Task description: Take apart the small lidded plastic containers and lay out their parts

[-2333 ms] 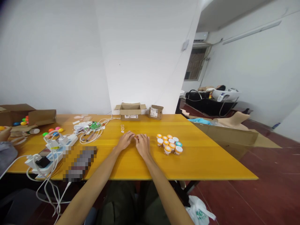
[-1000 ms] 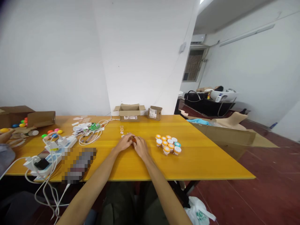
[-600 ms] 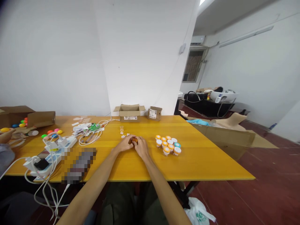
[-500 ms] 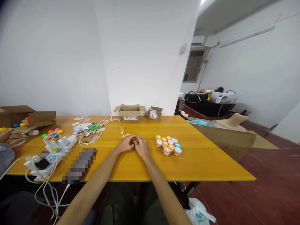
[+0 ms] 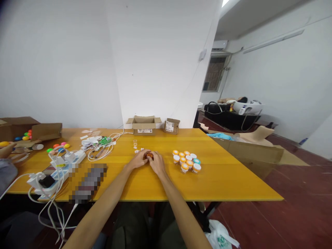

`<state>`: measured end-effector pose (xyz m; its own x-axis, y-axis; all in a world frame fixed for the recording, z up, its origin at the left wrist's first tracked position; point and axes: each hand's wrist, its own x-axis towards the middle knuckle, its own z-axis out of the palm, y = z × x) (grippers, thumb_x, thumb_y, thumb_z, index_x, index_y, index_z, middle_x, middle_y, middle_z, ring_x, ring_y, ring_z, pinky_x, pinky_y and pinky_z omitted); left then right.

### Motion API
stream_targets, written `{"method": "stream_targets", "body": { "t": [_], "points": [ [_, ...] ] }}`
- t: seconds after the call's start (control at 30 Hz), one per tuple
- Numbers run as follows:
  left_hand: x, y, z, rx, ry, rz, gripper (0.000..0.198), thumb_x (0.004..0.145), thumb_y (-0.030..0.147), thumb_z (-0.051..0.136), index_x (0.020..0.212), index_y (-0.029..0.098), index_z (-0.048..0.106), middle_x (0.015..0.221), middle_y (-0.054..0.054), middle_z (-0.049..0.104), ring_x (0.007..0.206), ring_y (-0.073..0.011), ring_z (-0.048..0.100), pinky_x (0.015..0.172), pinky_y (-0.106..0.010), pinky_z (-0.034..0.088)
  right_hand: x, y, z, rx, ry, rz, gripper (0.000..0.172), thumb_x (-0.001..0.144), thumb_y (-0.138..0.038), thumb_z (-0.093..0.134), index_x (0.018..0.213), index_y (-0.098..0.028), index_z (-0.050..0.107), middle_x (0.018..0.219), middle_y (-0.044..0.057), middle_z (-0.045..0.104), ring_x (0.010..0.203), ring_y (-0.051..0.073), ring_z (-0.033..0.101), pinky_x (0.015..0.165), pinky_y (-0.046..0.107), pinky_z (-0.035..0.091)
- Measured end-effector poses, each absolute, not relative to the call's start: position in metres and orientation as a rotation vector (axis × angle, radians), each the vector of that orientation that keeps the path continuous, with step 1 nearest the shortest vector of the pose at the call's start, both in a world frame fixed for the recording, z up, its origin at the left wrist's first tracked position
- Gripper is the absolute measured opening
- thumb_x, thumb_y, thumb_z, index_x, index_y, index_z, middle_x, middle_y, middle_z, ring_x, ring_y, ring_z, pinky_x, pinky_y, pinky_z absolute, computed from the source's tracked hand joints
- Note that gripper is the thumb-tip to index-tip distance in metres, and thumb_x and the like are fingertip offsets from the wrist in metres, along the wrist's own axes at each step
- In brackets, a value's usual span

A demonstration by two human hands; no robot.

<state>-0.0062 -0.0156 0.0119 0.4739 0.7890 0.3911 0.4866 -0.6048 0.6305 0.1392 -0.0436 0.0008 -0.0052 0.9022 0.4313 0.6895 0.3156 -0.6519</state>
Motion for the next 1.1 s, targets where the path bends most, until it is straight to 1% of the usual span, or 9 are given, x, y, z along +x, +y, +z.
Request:
{"method": "stream_targets", "body": {
  "t": [0.17, 0.3, 0.5, 0.67, 0.87, 1.1],
  "points": [
    [-0.005, -0.016, 0.013, 2.278, 1.065, 0.938, 0.045, 0.072, 0.006, 0.058, 0.114, 0.019, 0.066, 0.112, -0.008, 0.071, 0.103, -0.0220, 0.066, 0.097, -0.038, 0.053, 0.139, -0.044, 0.001, -1.422, -1.756, 0.323, 0.023, 0.087, -0.016, 0.054, 0.099, -0.023, 0.074, 0.101, 0.006, 0.074, 0.095, 0.021, 0.068, 0.086, 0.031, 0.051],
    [-0.005, -0.014, 0.011, 2.248, 1.053, 0.945, 0.045, 0.072, 0.007, 0.059, 0.114, 0.019, 0.066, 0.112, -0.007, 0.071, 0.102, -0.0216, 0.066, 0.097, -0.038, 0.054, 0.139, -0.044, 0.000, -1.425, -1.759, 0.334, 0.025, 0.088, -0.014, 0.053, 0.101, -0.023, 0.073, 0.103, 0.006, 0.073, 0.098, 0.021, 0.068, 0.089, 0.031, 0.050],
    [-0.006, -0.010, 0.007, 2.198, 1.000, 0.974, 0.043, 0.073, 0.009, 0.062, 0.115, 0.019, 0.066, 0.110, -0.007, 0.072, 0.098, -0.0205, 0.068, 0.093, -0.036, 0.055, 0.140, -0.042, -0.003, -1.408, -1.776, 0.310, 0.027, 0.089, -0.015, 0.053, 0.103, -0.025, 0.073, 0.102, 0.005, 0.073, 0.098, 0.021, 0.067, 0.089, 0.032, 0.050],
    [-0.005, -0.007, 0.002, 2.188, 0.982, 0.990, 0.044, 0.073, 0.010, 0.062, 0.116, 0.020, 0.065, 0.107, -0.006, 0.072, 0.094, -0.0198, 0.068, 0.091, -0.036, 0.055, 0.141, -0.041, -0.004, -1.399, -1.791, 0.295, 0.027, 0.090, -0.015, 0.051, 0.103, -0.024, 0.073, 0.103, 0.006, 0.073, 0.099, 0.021, 0.067, 0.091, 0.033, 0.050],
    [-0.005, -0.007, 0.001, 2.227, 1.020, 0.989, 0.042, 0.073, 0.009, 0.059, 0.113, 0.019, 0.066, 0.106, -0.007, 0.071, 0.095, -0.0203, 0.066, 0.092, -0.037, 0.054, 0.141, -0.042, -0.005, -1.410, -1.807, 0.273, 0.027, 0.090, -0.013, 0.052, 0.104, -0.023, 0.073, 0.103, 0.006, 0.072, 0.099, 0.020, 0.067, 0.091, 0.031, 0.049],
    [-0.006, -0.011, 0.004, 2.211, 1.053, 0.959, 0.046, 0.072, 0.008, 0.058, 0.116, 0.020, 0.066, 0.105, -0.006, 0.070, 0.096, -0.0209, 0.064, 0.093, -0.037, 0.053, 0.141, -0.043, -0.004, -1.393, -1.827, 0.256, 0.026, 0.090, -0.015, 0.051, 0.103, -0.024, 0.073, 0.101, 0.005, 0.072, 0.098, 0.020, 0.066, 0.091, 0.032, 0.049]
  ]
}}
